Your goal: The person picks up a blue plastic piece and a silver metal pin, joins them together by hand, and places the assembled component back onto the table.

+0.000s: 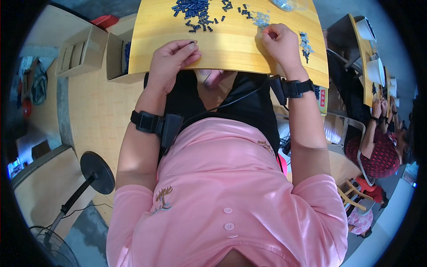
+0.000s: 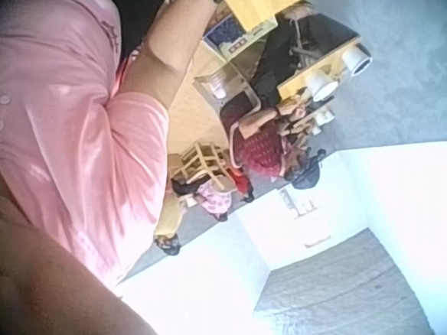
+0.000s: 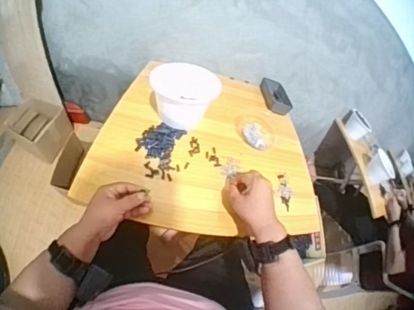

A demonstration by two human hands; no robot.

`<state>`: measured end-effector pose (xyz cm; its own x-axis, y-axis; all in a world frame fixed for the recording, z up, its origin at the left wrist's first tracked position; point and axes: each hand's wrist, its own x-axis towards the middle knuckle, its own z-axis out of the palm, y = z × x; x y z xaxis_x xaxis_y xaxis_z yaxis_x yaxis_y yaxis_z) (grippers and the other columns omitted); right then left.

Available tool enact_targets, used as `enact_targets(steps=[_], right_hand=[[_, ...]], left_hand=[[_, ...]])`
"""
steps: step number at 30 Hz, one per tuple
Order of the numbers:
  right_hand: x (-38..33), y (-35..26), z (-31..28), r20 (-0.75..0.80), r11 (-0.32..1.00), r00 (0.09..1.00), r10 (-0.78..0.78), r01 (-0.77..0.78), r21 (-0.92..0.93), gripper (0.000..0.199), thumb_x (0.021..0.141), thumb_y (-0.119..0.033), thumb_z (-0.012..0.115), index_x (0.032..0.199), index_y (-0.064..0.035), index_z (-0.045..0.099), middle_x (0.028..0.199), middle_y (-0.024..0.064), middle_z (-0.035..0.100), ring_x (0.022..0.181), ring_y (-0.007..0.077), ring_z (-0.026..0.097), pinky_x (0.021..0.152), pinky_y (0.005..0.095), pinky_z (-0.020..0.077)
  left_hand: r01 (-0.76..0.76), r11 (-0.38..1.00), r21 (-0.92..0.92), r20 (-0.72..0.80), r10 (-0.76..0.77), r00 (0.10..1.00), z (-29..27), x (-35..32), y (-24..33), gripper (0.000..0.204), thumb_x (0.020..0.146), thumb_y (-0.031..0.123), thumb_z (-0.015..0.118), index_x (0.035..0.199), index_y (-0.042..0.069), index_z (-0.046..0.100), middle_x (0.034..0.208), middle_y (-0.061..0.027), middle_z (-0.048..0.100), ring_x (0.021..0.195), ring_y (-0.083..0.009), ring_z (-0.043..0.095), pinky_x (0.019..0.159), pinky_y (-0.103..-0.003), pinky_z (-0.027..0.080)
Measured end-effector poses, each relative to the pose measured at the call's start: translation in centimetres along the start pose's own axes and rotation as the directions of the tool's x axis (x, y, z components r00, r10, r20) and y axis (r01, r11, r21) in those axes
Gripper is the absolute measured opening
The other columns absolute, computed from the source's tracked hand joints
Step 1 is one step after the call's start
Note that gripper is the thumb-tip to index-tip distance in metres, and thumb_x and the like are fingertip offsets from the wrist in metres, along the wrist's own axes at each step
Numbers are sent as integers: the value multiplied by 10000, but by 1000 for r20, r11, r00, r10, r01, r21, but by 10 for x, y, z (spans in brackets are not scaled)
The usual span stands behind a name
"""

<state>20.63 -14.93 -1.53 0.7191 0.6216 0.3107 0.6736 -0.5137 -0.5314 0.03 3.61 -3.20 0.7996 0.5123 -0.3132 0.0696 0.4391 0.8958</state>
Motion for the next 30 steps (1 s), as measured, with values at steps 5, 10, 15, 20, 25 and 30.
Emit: enact_targets(steps=[5,10,15,20,25,30], right_hand=[[-4,4,-3,7,1000,1000,17,-17,3,165,735,-158,622,790,-5,650,785,177,622,709,312,607,662,358,486],[-10,15,-12,35,998,998,57,-56,-42,163,730,-153,634,798,-5,653,775,168,624,699,298,608,652,347,487],[-16,16,-17,30,997,997,73,-72,-27,162,720,-153,656,794,-9,658,754,151,619,689,280,605,647,339,486],[-13,12,-14,14,1000,1000,-14,14,-20,135,723,-143,649,797,-31,665,762,152,616,698,291,602,653,342,485],[-8,14,-6,24,993,996,-86,88,-79,121,738,-138,623,806,-50,669,782,163,615,720,313,600,668,365,484],[-13,5,-6,81,995,995,-53,60,-81,128,740,-137,604,804,-43,661,786,172,614,732,322,600,680,381,484]], left_hand=[[0,1000,16,13,-1,1000,-1,1,-1,243,867,105,587,1046,-59,571,994,-123,611,876,-171,623,779,-247,534],[-5,999,43,10,4,1000,-1,1,-2,247,863,110,594,1046,-54,573,988,-124,615,868,-170,628,775,-246,535],[0,999,48,-4,0,1000,-2,0,-3,246,865,107,589,1050,-54,571,984,-118,619,860,-171,633,770,-250,538],[-17,1000,26,12,17,1000,-2,1,-3,235,866,94,586,1050,-51,572,988,-114,617,868,-174,630,775,-249,536],[-13,1000,16,13,12,1000,-1,2,-3,231,865,95,588,1046,-48,576,986,-108,616,865,-171,628,779,-249,533],[-8,1000,30,10,8,1000,-3,2,-4,234,862,102,594,1044,-44,579,988,-105,617,868,-167,626,781,-250,531]])
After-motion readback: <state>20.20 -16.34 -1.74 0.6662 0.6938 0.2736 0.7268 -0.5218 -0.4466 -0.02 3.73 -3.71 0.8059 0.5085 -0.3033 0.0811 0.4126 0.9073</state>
